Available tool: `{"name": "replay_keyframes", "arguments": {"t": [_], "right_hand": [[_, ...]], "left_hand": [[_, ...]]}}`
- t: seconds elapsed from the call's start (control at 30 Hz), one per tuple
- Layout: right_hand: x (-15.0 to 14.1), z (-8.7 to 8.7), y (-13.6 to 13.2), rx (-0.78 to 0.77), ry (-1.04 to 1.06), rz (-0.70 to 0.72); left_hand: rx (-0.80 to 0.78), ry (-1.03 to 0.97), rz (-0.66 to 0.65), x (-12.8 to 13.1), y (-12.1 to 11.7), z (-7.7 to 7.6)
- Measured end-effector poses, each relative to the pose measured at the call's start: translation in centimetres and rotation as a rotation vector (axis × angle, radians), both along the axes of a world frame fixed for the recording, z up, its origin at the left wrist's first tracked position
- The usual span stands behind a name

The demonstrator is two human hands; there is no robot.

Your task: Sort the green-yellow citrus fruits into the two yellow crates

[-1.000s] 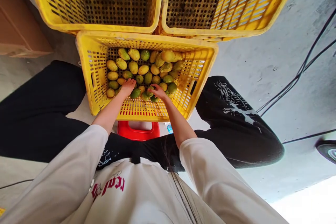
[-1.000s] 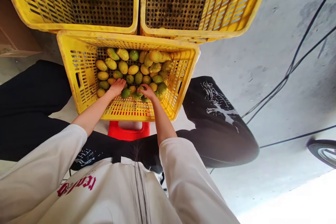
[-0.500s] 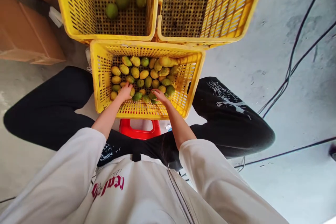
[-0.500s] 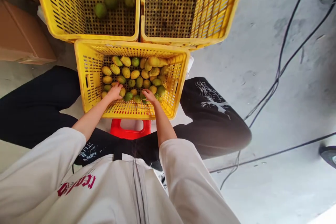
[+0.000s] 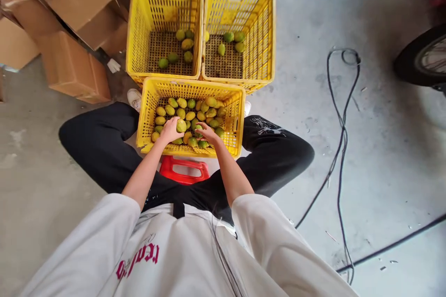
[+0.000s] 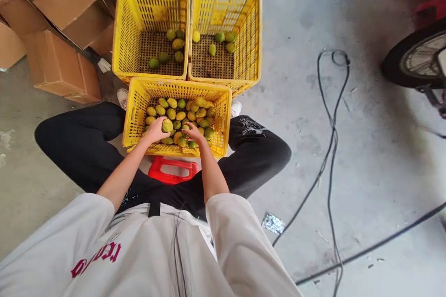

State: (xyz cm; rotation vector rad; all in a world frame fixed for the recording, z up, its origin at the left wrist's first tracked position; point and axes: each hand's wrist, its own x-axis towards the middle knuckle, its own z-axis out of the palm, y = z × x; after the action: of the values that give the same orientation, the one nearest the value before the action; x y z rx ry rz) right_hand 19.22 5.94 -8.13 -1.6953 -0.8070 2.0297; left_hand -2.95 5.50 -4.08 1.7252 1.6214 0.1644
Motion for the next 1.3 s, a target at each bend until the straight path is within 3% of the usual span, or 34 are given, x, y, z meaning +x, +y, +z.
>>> {"name": "replay_keyframes", "arguments": {"t": [0.1,0.27,0.37,0.43,0.6,0.7,0.87,1.07,1.3], "right_hand": [[-1.3,2.6,0.2,0.105,0.103,-0.069],[-2.0,9.2,-0.9,0.499,0.298,-0.086],[-1.5,12.9,-3.5,0.596,0.377,-0.105],[-1.1,14.2,-5.7,0.559,0.446,-0.149],[-0.8,14.5,-9.5,0.43,0.528,-0.256],[-1.2,14.4,-10.0,0.436,0.531,-0.245],[-2.5,14.9,-9.7,0.464,0.529,-0.3],[-1.6,14.2,-9.6,0.448,0.495,-0.341],[1.0,12.9,-9.6,0.387,0.417,-0.324]], "left_hand": [[0.128,-0.122,0.137,0.3,-1.3,3.4],[0.285,-0.479,0.299,-0.5,-5.6,8.4],[0.248,-0.757,0.396,-0.4,-7.3,10.1],[0.197,-0.959,0.412,0.0,-7.6,10.5],[-0.012,-1.21,0.368,0.5,-7.9,9.6],[-0.069,-1.282,0.355,0.5,-8.6,9.3],[-0.195,-1.459,0.415,0.8,-9.4,10.2],[-0.291,-1.42,0.626,0.7,-8.9,10.0],[-0.284,-1.374,0.645,1.8,-8.0,9.8]]}}
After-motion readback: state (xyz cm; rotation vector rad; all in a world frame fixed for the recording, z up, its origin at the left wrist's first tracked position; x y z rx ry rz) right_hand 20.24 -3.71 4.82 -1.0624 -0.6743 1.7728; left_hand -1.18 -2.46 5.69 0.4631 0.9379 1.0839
